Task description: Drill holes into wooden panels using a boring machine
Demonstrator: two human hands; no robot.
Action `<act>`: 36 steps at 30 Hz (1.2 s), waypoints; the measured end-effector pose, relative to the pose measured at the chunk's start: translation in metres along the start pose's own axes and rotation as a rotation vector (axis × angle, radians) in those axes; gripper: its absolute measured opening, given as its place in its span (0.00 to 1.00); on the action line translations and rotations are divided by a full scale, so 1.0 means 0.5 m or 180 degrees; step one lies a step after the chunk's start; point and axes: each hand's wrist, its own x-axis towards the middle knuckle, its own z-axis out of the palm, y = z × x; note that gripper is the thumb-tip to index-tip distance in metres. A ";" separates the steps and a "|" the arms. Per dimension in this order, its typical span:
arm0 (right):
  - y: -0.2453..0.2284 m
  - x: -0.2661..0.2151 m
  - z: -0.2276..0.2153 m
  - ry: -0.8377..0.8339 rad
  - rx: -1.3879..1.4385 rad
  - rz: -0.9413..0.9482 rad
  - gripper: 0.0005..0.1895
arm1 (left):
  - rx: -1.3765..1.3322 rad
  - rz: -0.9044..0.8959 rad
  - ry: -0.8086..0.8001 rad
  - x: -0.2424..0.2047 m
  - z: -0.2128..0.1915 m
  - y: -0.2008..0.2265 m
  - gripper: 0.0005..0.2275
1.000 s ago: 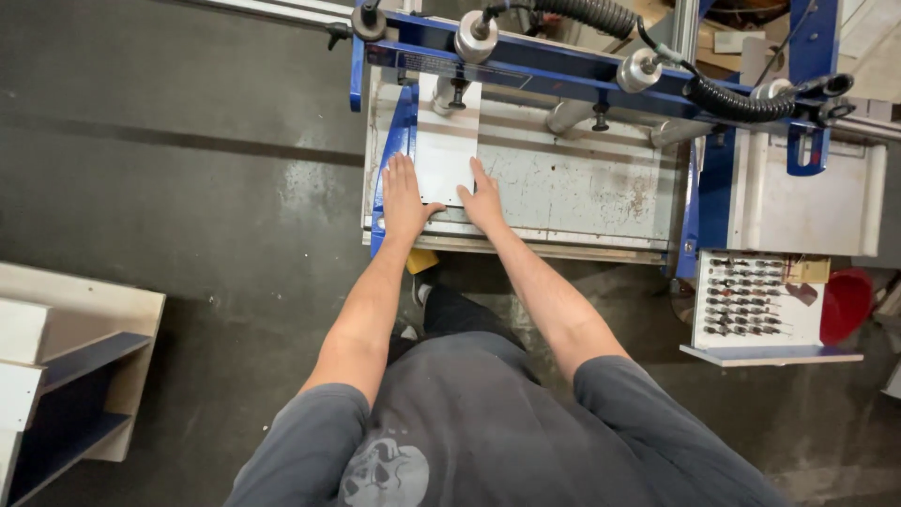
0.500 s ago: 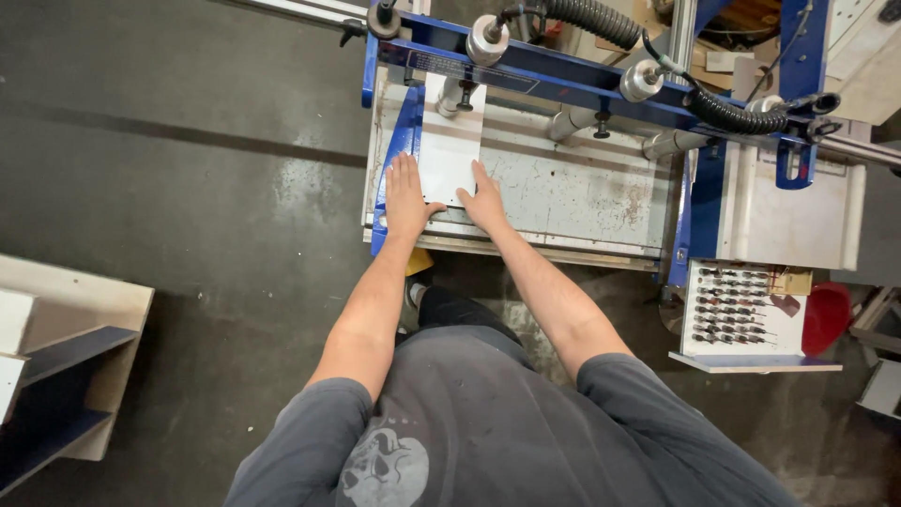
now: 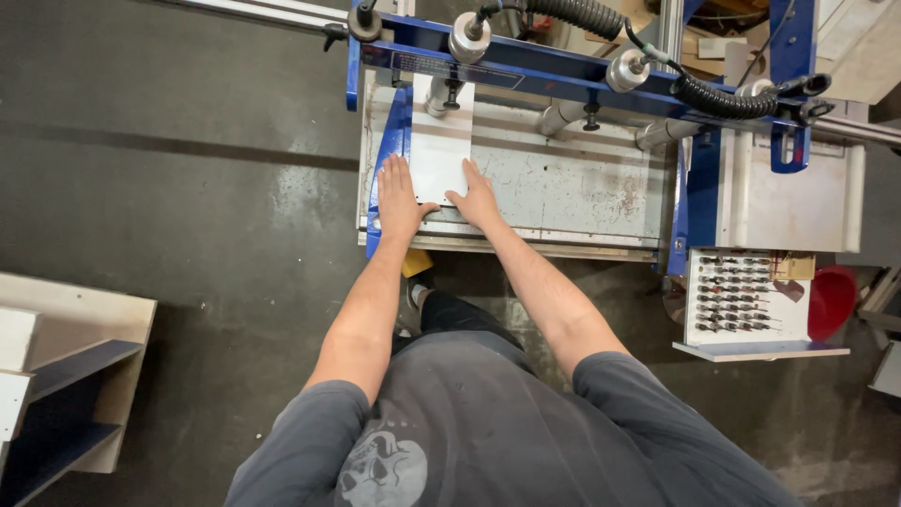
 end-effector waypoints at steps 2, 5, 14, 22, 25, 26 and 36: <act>-0.006 -0.006 -0.004 -0.0010 -0.0009 -0.0001 0.44 | -0.0010 -0.0008 -0.0001 -0.002 -0.002 0.003 0.59; -0.006 -0.003 -0.007 -0.0041 -0.0003 -0.0036 0.45 | 0.0002 -0.0019 0.0022 0.000 0.002 -0.001 0.59; 0.000 -0.001 -0.004 -0.0053 0.0055 -0.0007 0.43 | -0.0027 -0.0056 -0.0027 -0.002 -0.010 0.005 0.59; -0.018 -0.009 -0.012 -0.0079 0.0026 0.0024 0.42 | -0.0028 -0.0070 -0.0046 -0.003 -0.005 0.002 0.58; -0.024 -0.011 -0.016 -0.0090 0.0029 0.0001 0.42 | -0.0028 -0.0068 -0.0017 -0.003 -0.007 0.004 0.58; -0.024 -0.012 -0.016 -0.0089 0.0043 0.0002 0.42 | -0.0011 -0.0066 -0.0010 -0.003 -0.007 0.004 0.58; -0.034 -0.017 -0.020 -0.0128 0.0011 0.0081 0.42 | 0.0026 -0.0079 -0.0023 0.000 -0.007 0.006 0.59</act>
